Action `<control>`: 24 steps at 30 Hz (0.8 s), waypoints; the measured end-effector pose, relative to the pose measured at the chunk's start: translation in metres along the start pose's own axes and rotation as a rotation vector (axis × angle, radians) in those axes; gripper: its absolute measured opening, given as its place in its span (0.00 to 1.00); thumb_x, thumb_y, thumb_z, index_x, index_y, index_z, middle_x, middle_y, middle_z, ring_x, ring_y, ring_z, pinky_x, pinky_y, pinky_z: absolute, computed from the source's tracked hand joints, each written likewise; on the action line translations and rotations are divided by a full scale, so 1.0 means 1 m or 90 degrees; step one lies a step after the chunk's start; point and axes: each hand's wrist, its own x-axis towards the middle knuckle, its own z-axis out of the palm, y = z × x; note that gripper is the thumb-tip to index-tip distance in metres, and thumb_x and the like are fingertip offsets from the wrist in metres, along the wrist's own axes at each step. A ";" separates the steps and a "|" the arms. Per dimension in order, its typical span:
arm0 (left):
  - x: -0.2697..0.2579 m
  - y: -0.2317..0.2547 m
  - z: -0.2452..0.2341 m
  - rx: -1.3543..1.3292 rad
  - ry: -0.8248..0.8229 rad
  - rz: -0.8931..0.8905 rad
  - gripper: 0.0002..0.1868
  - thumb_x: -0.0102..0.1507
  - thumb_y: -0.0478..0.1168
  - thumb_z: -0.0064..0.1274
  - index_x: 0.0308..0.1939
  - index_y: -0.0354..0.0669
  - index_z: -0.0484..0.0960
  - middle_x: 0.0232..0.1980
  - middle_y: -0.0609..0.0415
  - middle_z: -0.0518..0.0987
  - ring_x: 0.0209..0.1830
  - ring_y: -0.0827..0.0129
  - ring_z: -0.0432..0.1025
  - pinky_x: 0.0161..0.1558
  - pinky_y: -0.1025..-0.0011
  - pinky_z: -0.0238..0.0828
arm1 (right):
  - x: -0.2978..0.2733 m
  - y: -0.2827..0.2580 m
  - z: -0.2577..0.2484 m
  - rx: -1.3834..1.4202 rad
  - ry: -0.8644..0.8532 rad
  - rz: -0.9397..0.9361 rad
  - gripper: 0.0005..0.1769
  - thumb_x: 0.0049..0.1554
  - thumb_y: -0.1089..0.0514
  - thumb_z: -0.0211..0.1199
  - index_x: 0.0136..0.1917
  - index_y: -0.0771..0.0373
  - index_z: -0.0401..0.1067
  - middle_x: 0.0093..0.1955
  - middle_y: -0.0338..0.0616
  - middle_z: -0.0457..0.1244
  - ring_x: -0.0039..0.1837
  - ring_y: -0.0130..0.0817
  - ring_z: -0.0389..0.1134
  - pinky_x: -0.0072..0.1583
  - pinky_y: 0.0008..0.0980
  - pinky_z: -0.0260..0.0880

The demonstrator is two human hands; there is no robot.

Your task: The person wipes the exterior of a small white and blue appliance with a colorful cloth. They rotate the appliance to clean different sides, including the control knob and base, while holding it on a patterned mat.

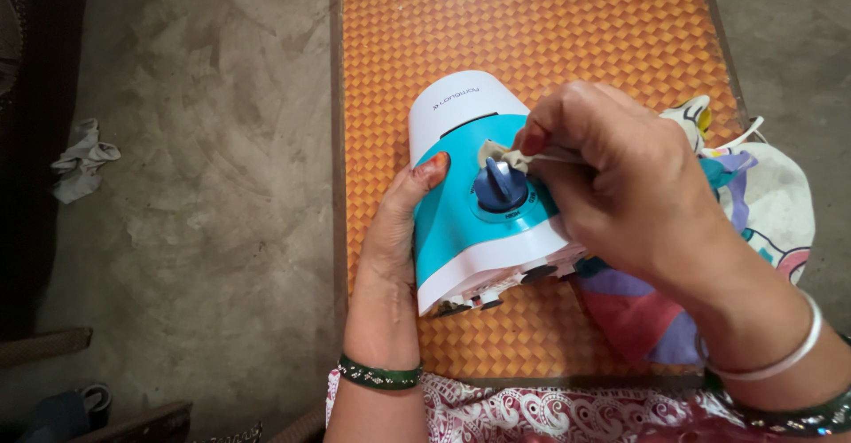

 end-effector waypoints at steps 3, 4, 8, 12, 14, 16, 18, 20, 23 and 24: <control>0.000 -0.001 0.000 -0.027 -0.010 0.018 0.21 0.66 0.50 0.62 0.50 0.39 0.74 0.51 0.49 0.79 0.48 0.64 0.77 0.54 0.62 0.77 | -0.002 -0.002 -0.010 0.003 -0.026 0.020 0.11 0.53 0.72 0.67 0.45 0.66 0.68 0.43 0.46 0.66 0.45 0.39 0.71 0.45 0.33 0.69; 0.000 -0.001 0.000 -0.020 -0.002 0.012 0.23 0.64 0.51 0.61 0.52 0.38 0.75 0.51 0.48 0.80 0.48 0.64 0.77 0.53 0.63 0.78 | -0.004 -0.005 -0.013 0.009 -0.038 0.036 0.11 0.52 0.72 0.67 0.45 0.66 0.68 0.42 0.46 0.66 0.43 0.38 0.71 0.43 0.33 0.69; 0.001 0.002 0.002 -0.006 0.008 0.001 0.30 0.61 0.53 0.61 0.57 0.33 0.77 0.52 0.46 0.81 0.49 0.64 0.78 0.52 0.63 0.78 | -0.007 -0.010 -0.024 0.035 -0.070 0.045 0.11 0.49 0.71 0.65 0.46 0.65 0.67 0.42 0.44 0.66 0.43 0.34 0.74 0.43 0.29 0.73; 0.000 0.006 0.007 -0.007 -0.024 -0.010 0.34 0.61 0.54 0.61 0.62 0.31 0.75 0.55 0.44 0.81 0.50 0.62 0.78 0.53 0.63 0.78 | -0.007 -0.013 -0.022 -0.040 -0.060 0.015 0.12 0.49 0.71 0.67 0.45 0.66 0.68 0.40 0.46 0.65 0.43 0.39 0.70 0.44 0.33 0.70; -0.001 0.007 0.008 0.005 -0.019 -0.010 0.36 0.61 0.54 0.61 0.63 0.30 0.74 0.55 0.43 0.81 0.50 0.62 0.78 0.54 0.63 0.78 | -0.007 -0.013 -0.016 -0.069 -0.033 -0.008 0.12 0.50 0.71 0.68 0.45 0.66 0.68 0.41 0.47 0.64 0.44 0.43 0.69 0.46 0.36 0.68; -0.001 0.008 0.009 0.014 -0.013 -0.009 0.36 0.61 0.54 0.60 0.63 0.29 0.74 0.55 0.43 0.81 0.50 0.62 0.78 0.53 0.63 0.78 | -0.005 -0.010 -0.011 -0.070 -0.023 -0.009 0.11 0.51 0.72 0.68 0.45 0.66 0.68 0.42 0.47 0.65 0.46 0.43 0.69 0.47 0.36 0.68; 0.000 0.008 0.009 0.020 -0.007 -0.008 0.36 0.61 0.54 0.60 0.63 0.29 0.74 0.54 0.43 0.81 0.49 0.62 0.79 0.52 0.63 0.79 | -0.003 -0.005 -0.004 -0.060 -0.003 -0.010 0.11 0.53 0.72 0.67 0.46 0.66 0.68 0.44 0.46 0.66 0.47 0.43 0.69 0.48 0.35 0.68; 0.000 0.008 0.008 0.022 -0.006 -0.009 0.35 0.62 0.54 0.60 0.63 0.28 0.74 0.54 0.43 0.81 0.49 0.62 0.79 0.52 0.63 0.78 | -0.002 -0.003 0.003 -0.041 0.027 -0.014 0.10 0.55 0.73 0.66 0.47 0.65 0.68 0.46 0.45 0.67 0.49 0.41 0.71 0.49 0.34 0.69; 0.000 0.006 0.006 0.012 -0.021 -0.005 0.35 0.62 0.54 0.60 0.62 0.29 0.75 0.54 0.43 0.82 0.49 0.63 0.79 0.52 0.64 0.78 | -0.004 -0.001 0.006 -0.024 0.032 0.036 0.09 0.56 0.72 0.67 0.46 0.66 0.68 0.45 0.45 0.67 0.47 0.38 0.71 0.47 0.33 0.69; 0.000 0.006 0.005 0.005 -0.029 -0.003 0.34 0.62 0.54 0.60 0.62 0.29 0.75 0.54 0.44 0.82 0.49 0.63 0.79 0.52 0.64 0.79 | -0.005 0.000 0.004 -0.010 0.015 0.037 0.09 0.56 0.71 0.67 0.46 0.66 0.68 0.45 0.45 0.67 0.46 0.37 0.71 0.47 0.32 0.69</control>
